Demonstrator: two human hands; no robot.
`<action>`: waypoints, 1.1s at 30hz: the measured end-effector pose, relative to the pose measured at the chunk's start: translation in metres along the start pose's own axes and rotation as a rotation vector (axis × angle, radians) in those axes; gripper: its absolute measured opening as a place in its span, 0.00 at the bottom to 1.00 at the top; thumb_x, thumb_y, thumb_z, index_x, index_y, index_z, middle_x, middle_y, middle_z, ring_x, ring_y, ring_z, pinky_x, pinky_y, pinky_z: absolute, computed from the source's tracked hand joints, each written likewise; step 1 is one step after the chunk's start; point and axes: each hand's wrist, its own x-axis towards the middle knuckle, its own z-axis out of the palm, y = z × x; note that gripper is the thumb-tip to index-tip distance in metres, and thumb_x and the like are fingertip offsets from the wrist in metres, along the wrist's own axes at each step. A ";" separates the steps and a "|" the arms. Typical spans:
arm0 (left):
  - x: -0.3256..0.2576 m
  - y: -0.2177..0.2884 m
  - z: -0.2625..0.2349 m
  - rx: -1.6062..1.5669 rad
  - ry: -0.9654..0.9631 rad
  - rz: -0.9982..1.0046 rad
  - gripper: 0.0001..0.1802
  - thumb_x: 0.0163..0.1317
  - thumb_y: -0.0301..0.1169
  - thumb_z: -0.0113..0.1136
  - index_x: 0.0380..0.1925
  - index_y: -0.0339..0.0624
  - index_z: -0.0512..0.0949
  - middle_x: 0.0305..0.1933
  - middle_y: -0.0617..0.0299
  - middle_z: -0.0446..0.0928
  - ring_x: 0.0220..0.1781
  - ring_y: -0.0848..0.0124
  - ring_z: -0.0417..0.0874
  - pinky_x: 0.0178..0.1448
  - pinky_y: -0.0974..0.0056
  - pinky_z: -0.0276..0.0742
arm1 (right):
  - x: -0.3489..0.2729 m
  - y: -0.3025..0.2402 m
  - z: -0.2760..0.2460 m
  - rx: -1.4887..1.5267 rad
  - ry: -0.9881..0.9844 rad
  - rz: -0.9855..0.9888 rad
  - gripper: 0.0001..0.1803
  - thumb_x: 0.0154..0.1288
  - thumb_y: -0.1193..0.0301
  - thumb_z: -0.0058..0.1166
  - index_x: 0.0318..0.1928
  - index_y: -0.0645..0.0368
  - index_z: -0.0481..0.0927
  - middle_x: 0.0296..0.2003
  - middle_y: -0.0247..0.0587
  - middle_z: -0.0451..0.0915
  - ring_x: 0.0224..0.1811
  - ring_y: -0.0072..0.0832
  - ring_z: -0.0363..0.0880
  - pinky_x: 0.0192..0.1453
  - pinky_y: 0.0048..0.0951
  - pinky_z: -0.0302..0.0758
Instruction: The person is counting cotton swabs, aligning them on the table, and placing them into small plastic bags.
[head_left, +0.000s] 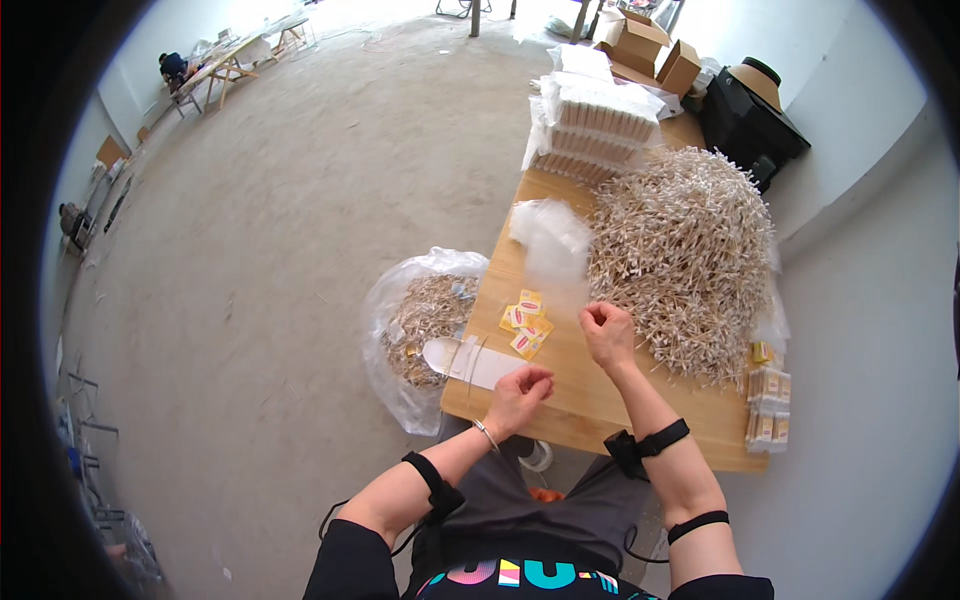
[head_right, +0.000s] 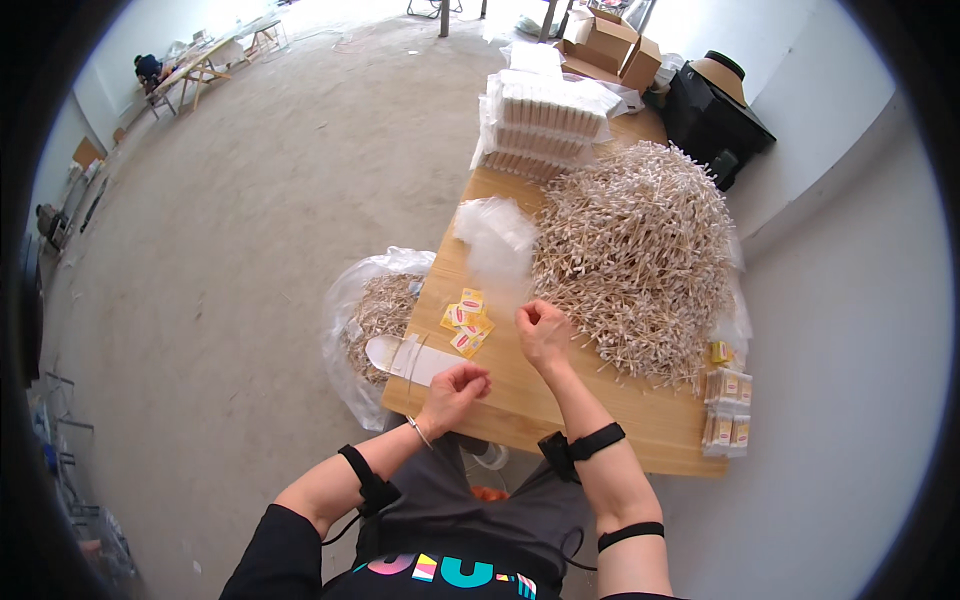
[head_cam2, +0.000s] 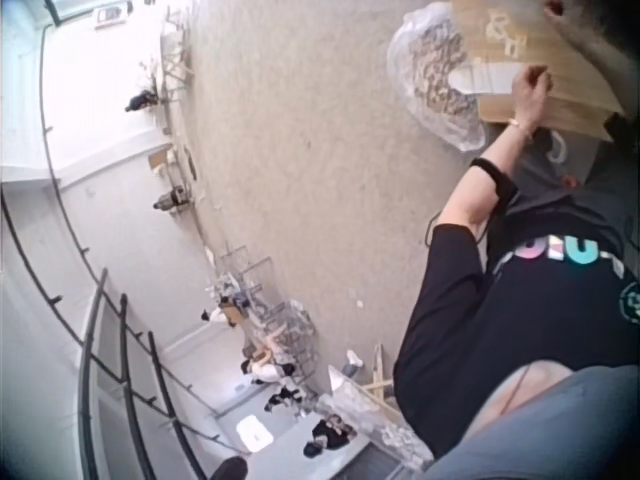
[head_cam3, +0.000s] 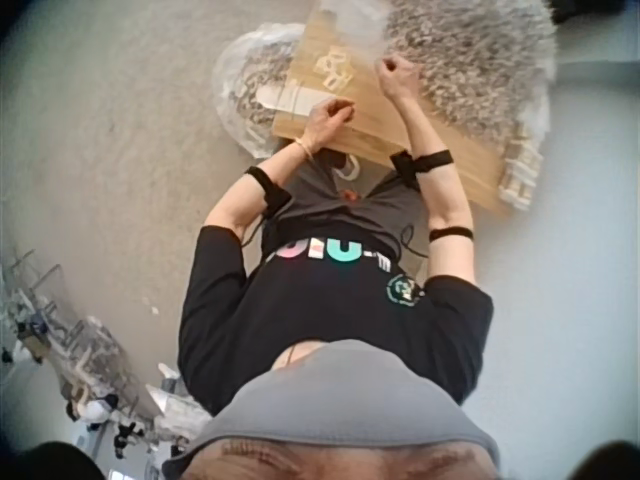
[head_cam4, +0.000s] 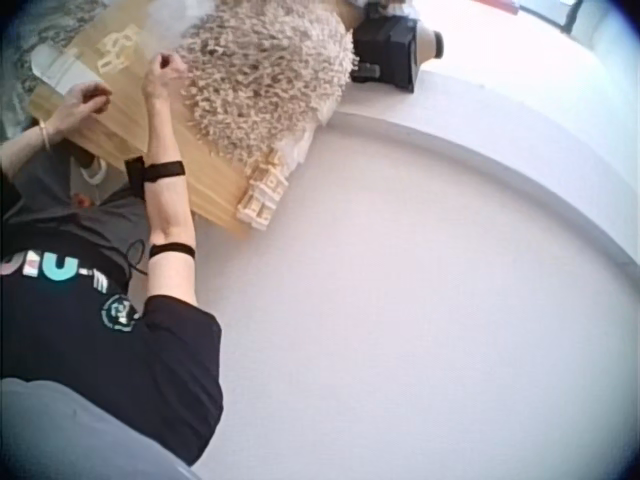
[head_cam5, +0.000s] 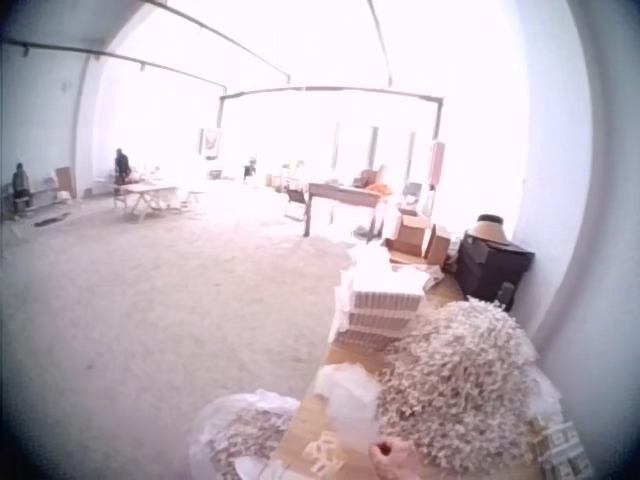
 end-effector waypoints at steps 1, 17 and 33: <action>0.001 0.006 -0.003 -0.014 0.085 0.058 0.10 0.64 0.24 0.54 0.45 0.31 0.74 0.40 0.60 0.79 0.41 0.74 0.81 0.50 0.68 0.80 | -0.009 -0.012 0.000 0.025 -0.071 -0.004 0.08 0.56 0.70 0.57 0.29 0.65 0.81 0.19 0.35 0.79 0.21 0.17 0.75 0.27 0.23 0.71; -0.016 0.069 -0.059 -0.189 0.421 0.239 0.08 0.64 0.29 0.57 0.34 0.33 0.75 0.32 0.59 0.80 0.32 0.74 0.82 0.38 0.68 0.83 | -0.057 -0.076 0.059 0.150 -0.428 -0.234 0.09 0.52 0.70 0.62 0.23 0.63 0.79 0.20 0.45 0.79 0.21 0.30 0.79 0.27 0.30 0.75; -0.019 0.052 -0.068 0.154 0.611 0.307 0.07 0.64 0.27 0.55 0.36 0.36 0.69 0.33 0.58 0.78 0.31 0.74 0.82 0.35 0.69 0.82 | -0.066 -0.080 0.099 0.001 -0.122 -0.334 0.07 0.59 0.71 0.54 0.31 0.61 0.72 0.23 0.48 0.78 0.25 0.44 0.79 0.28 0.42 0.74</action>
